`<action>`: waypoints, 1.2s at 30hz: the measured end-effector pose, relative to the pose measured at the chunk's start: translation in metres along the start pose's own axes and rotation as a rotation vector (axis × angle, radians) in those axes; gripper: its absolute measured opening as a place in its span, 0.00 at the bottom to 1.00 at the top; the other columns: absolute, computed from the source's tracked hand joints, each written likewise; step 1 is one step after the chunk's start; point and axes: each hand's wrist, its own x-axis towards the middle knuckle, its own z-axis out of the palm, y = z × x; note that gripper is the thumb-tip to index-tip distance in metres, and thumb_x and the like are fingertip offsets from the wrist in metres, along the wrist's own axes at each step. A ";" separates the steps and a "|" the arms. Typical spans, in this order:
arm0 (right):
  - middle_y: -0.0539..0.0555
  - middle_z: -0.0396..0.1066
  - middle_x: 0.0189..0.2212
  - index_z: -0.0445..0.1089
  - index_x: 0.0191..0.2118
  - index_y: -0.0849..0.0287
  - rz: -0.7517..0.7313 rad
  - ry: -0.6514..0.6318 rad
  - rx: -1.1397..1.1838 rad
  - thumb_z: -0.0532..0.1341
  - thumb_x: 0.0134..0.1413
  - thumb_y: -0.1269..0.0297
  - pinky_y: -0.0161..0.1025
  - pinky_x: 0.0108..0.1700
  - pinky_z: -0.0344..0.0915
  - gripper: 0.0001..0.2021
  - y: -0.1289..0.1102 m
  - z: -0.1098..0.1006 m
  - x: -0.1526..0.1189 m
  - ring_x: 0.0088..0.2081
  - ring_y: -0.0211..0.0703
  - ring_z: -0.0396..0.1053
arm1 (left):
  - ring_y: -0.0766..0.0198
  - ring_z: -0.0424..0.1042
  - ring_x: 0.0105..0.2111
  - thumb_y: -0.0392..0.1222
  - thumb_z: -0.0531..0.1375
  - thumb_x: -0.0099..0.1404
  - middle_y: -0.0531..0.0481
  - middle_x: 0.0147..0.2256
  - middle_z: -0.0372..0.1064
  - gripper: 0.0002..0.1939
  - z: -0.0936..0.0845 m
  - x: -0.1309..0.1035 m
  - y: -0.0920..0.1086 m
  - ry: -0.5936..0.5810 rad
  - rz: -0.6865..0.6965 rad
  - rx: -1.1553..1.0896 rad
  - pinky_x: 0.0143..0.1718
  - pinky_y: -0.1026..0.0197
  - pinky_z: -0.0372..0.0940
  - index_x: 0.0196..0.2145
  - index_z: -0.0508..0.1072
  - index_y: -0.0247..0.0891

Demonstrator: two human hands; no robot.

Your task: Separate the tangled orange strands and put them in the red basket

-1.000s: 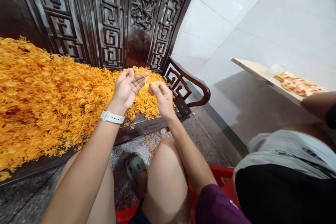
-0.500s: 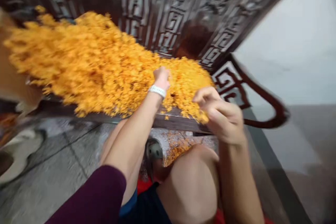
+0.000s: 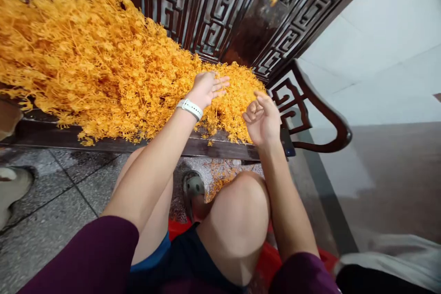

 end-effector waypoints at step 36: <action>0.48 0.68 0.25 0.78 0.48 0.56 0.062 -0.264 0.154 0.58 0.70 0.55 0.34 0.25 0.60 0.15 -0.025 0.021 -0.041 0.22 0.34 0.55 | 0.68 0.74 0.22 0.35 0.53 0.78 0.51 0.26 0.75 0.07 -0.001 -0.039 0.022 0.015 0.163 0.185 0.29 0.66 0.71 0.38 0.65 0.39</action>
